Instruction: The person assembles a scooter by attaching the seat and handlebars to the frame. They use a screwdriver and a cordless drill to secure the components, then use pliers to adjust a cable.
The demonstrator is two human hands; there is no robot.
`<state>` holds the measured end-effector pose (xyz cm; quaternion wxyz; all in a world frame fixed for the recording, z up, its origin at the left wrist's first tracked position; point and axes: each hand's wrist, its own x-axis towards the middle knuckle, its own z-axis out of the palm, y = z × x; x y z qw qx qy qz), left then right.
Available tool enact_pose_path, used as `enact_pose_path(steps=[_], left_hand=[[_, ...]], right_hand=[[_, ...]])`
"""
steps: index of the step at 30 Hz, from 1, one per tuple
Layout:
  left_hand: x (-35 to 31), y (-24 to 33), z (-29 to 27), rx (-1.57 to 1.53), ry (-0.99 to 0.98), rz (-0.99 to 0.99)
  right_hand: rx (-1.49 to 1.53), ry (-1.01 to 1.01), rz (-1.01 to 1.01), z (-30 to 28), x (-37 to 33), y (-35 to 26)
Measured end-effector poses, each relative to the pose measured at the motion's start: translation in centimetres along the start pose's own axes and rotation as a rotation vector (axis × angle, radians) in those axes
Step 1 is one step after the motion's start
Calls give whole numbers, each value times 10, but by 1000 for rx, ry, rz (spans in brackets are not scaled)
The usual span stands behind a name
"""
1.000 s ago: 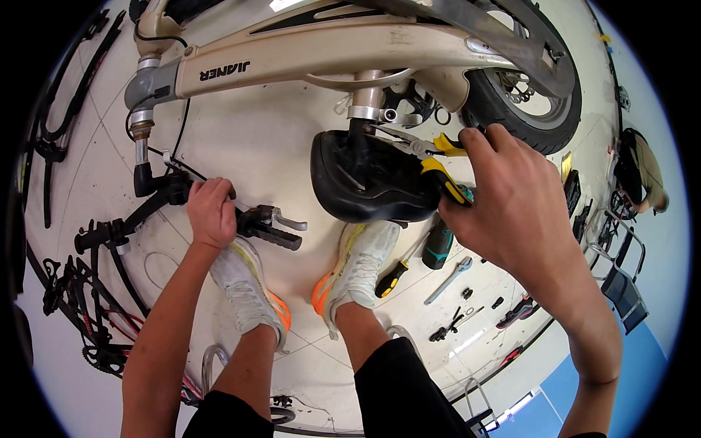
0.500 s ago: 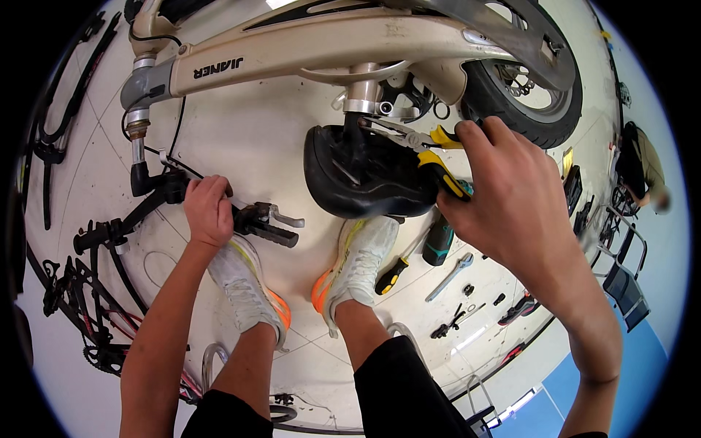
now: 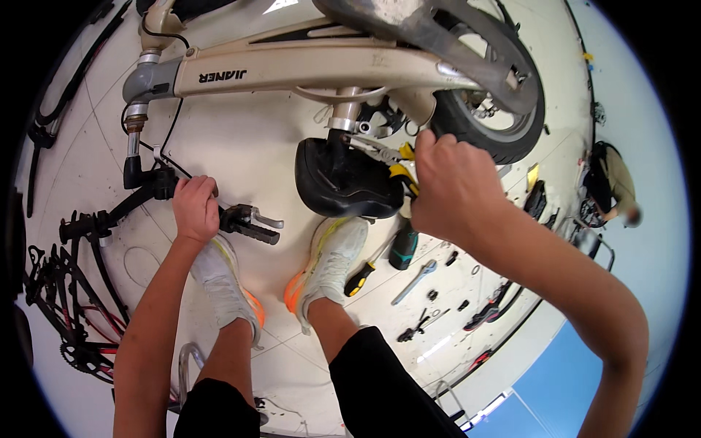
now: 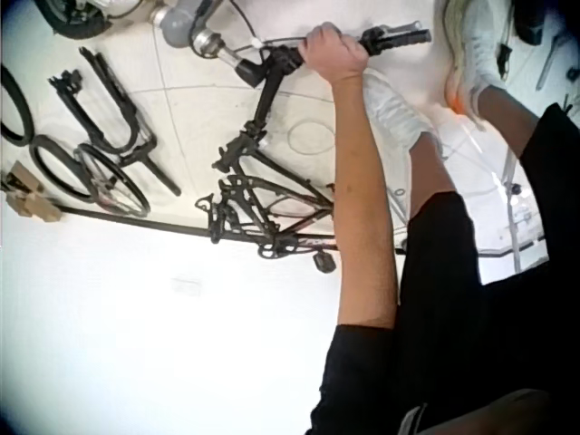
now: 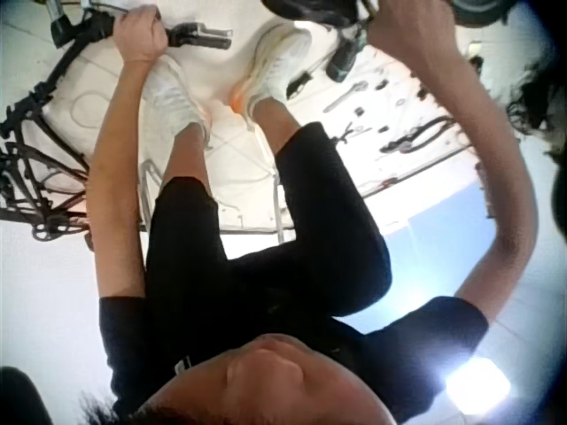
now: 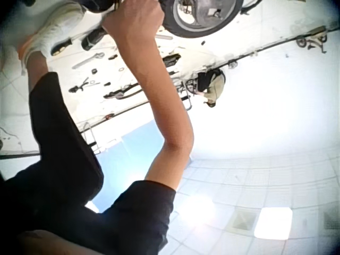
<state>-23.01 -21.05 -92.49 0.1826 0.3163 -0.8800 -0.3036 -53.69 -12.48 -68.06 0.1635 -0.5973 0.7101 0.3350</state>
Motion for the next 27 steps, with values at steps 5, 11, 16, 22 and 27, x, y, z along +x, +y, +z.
enact_pose_path(steps=[5,11,16,22,27], left_hand=[[-2,-3,0,-10,19,-9],[-2,-7,6,-6,22,-20],[-6,-5,8,-18,76,-29],[-5,-5,7,-39,94,-38],[-7,-5,7,-42,68,-54]], right_hand=[[-103,-62,83,11,6,-8],[-35,51,128,17,8,-14],[36,-57,114,-1,8,-10],[70,-199,146,-17,13,-13],[40,-379,212,-40,22,-22]])
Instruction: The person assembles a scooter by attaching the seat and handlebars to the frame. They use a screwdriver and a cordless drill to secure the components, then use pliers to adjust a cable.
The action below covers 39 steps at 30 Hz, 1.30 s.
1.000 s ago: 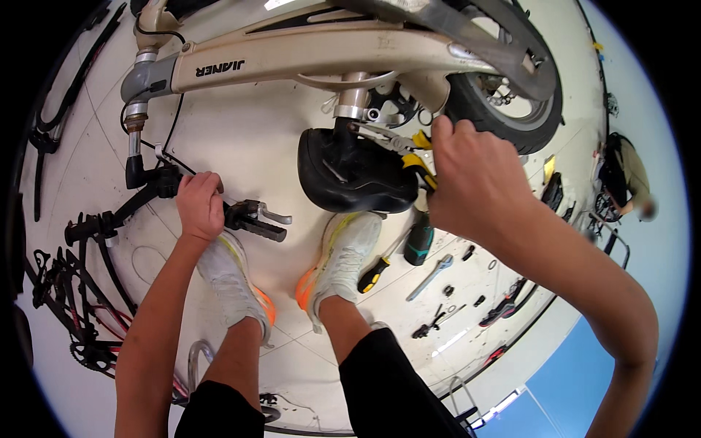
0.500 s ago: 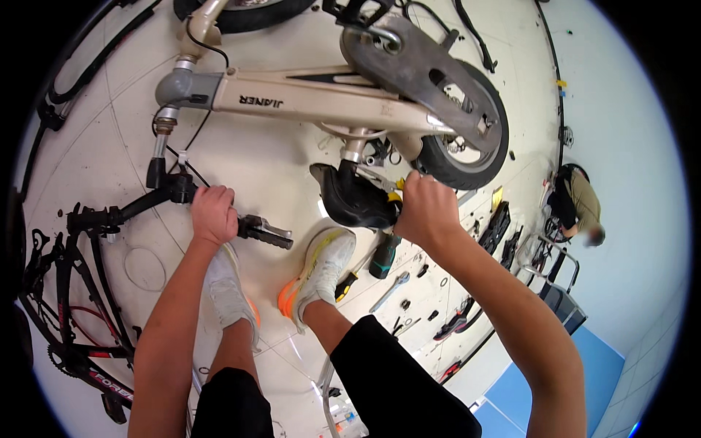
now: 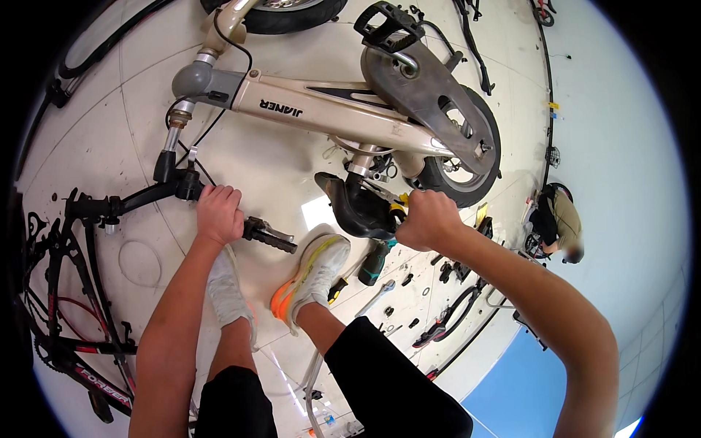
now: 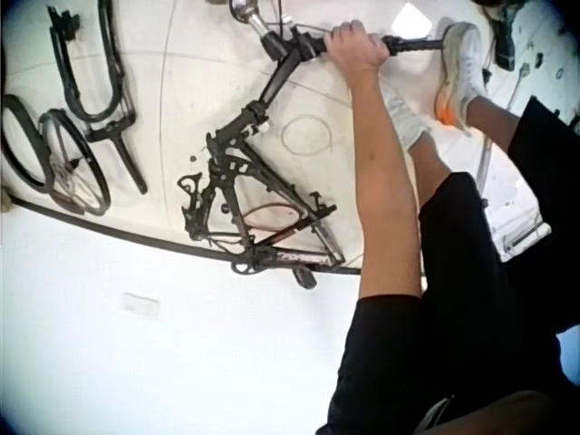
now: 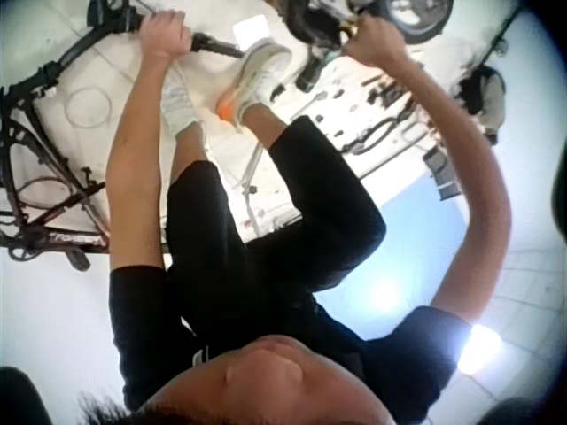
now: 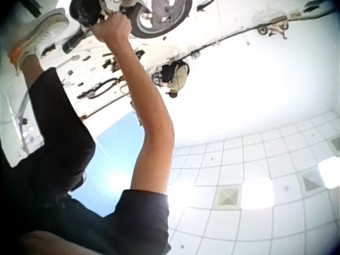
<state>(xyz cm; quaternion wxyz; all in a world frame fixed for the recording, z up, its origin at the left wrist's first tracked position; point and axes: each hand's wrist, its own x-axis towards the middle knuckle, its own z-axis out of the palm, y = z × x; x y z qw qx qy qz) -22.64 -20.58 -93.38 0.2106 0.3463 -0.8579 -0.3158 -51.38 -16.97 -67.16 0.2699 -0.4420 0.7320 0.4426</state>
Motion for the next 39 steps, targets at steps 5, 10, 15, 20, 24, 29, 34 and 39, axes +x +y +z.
enact_pose_path(steps=[5,10,15,20,24,29,34,39], left_hand=[[1,-1,0,2,14,4],[-1,-4,-2,-12,1,9],[5,1,-5,62,-109,14],[0,6,-2,265,-385,-76],[28,36,-24,71,-654,-411],[66,137,-129,-278,-444,-271],[125,304,-281,-776,-330,-518],[88,349,-275,-429,-383,-515]], right_hand=[[-2,-113,68,-18,-1,-11],[144,-242,142,-31,-1,-21],[661,-4,198,-3,-62,16],[1729,-146,97,-14,-182,27],[2230,-195,-206,-6,-229,27],[2710,-196,-465,-17,-215,-4],[2797,180,-388,-39,-231,-12],[2512,407,-537,-13,-208,-25]])
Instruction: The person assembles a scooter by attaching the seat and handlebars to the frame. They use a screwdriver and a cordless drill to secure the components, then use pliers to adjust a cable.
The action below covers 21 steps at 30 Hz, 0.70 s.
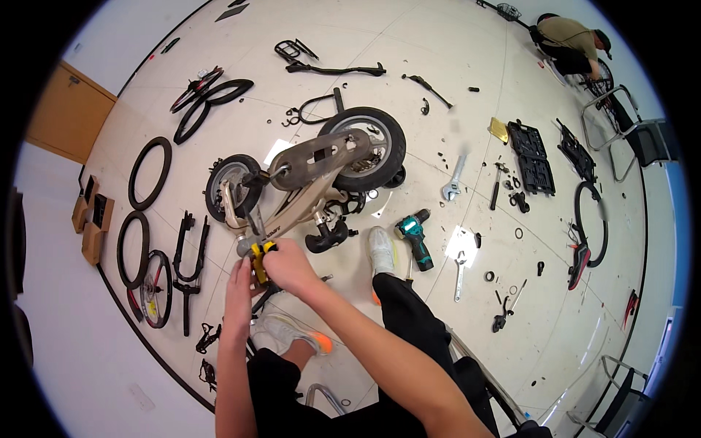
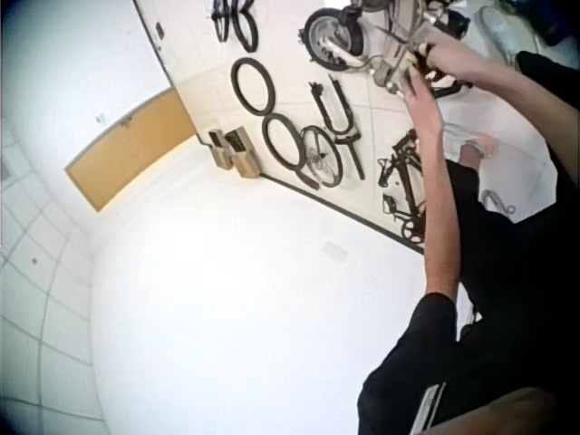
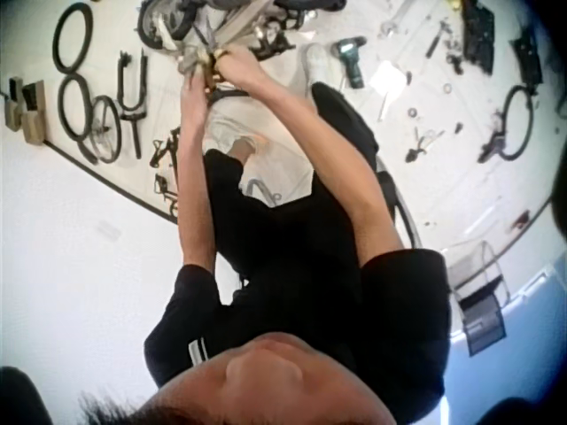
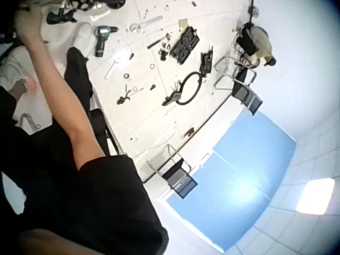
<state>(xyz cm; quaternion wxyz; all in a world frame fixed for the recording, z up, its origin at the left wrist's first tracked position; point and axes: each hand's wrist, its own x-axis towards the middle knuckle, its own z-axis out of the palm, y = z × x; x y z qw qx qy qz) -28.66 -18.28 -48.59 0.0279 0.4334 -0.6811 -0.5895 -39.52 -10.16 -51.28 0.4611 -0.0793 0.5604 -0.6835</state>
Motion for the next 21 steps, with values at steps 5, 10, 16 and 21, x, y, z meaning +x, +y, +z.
enact_pose_path(steps=[5,10,16,21], left_hand=[[5,-21,24,-363,-68,33],[25,-36,46,-492,-12,75],[22,-3,52,-278,185,209],[33,6,42,-255,189,132]], right_hand=[[-176,35,38,5,-4,-24],[-20,245,-29,16,34,16],[337,275,35,25,34,4],[413,310,179,24,25,-6]])
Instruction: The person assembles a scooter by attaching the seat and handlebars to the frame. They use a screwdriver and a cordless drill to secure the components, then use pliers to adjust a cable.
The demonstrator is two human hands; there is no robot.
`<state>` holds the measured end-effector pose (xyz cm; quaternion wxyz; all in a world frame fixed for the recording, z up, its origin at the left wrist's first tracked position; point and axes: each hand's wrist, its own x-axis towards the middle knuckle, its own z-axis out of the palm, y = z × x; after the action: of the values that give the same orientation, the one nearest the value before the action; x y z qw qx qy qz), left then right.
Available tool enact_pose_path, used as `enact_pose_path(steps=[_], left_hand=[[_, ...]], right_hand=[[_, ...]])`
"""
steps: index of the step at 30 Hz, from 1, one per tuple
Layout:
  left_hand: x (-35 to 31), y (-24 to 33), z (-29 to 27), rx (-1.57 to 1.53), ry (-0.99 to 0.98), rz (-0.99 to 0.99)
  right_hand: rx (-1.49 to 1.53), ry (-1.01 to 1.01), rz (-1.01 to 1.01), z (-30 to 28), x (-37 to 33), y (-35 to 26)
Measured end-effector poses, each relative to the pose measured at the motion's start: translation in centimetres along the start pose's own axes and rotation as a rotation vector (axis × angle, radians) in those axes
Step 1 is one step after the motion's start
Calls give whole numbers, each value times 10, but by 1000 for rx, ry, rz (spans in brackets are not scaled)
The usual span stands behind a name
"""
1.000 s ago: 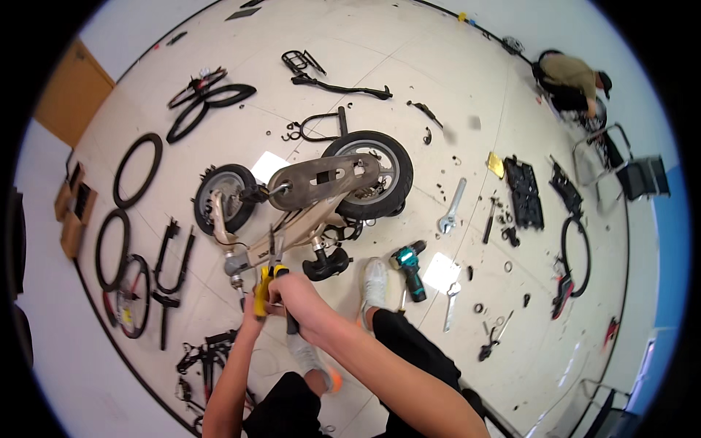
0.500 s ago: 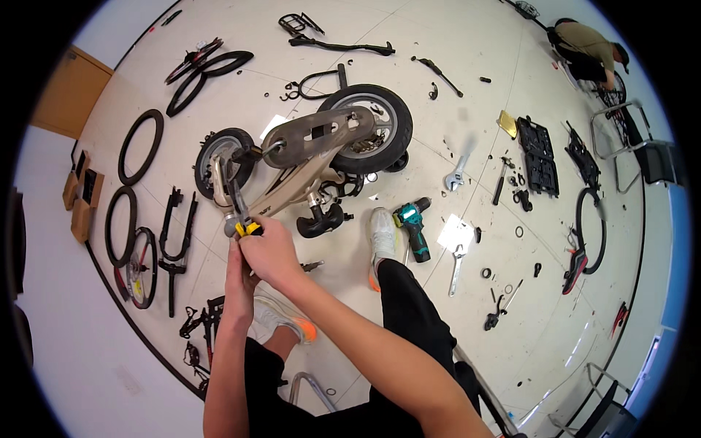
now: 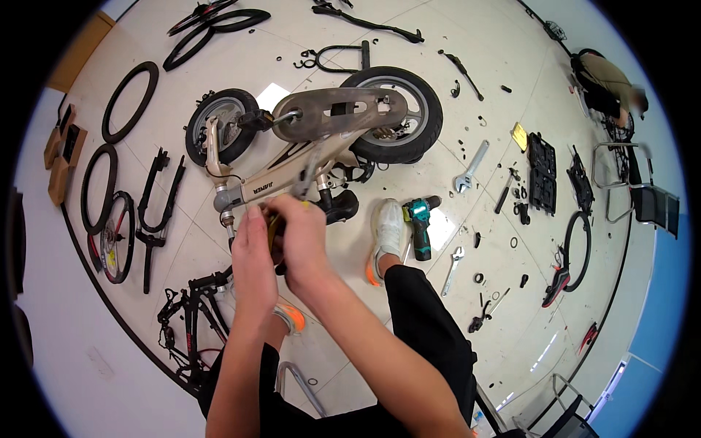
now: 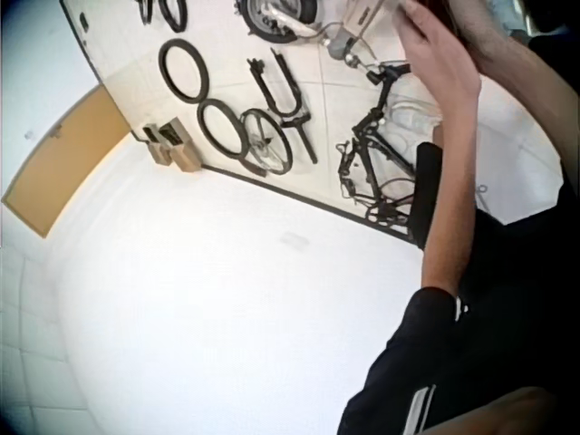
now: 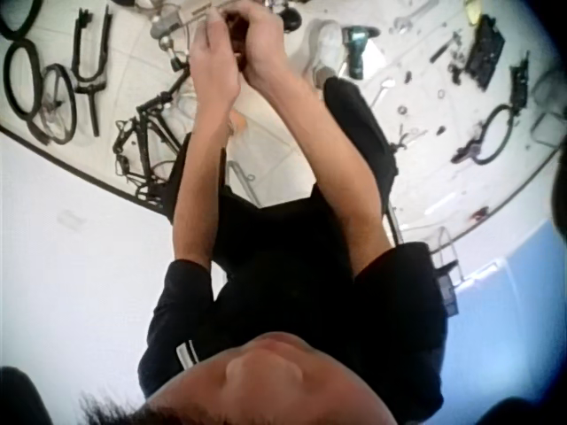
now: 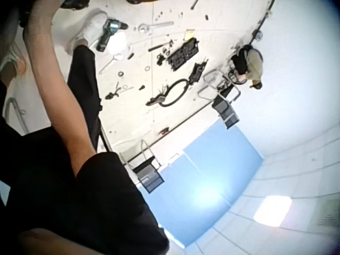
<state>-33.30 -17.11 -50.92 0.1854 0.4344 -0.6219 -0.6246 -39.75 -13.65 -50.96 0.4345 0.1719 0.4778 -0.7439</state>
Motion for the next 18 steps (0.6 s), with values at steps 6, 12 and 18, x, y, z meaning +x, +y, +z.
enact_pose_path(steps=[6,12,18], left_hand=[[4,17,-23,-345,-173,-396],[-2,0,-28,-522,19,-465],[-2,3,-24,-513,112,-454]], right_hand=[[-273,-230,134,-18,-25,-20],[-335,-403,185,-5,-16,-2],[-389,-376,225,-6,-9,-1]])
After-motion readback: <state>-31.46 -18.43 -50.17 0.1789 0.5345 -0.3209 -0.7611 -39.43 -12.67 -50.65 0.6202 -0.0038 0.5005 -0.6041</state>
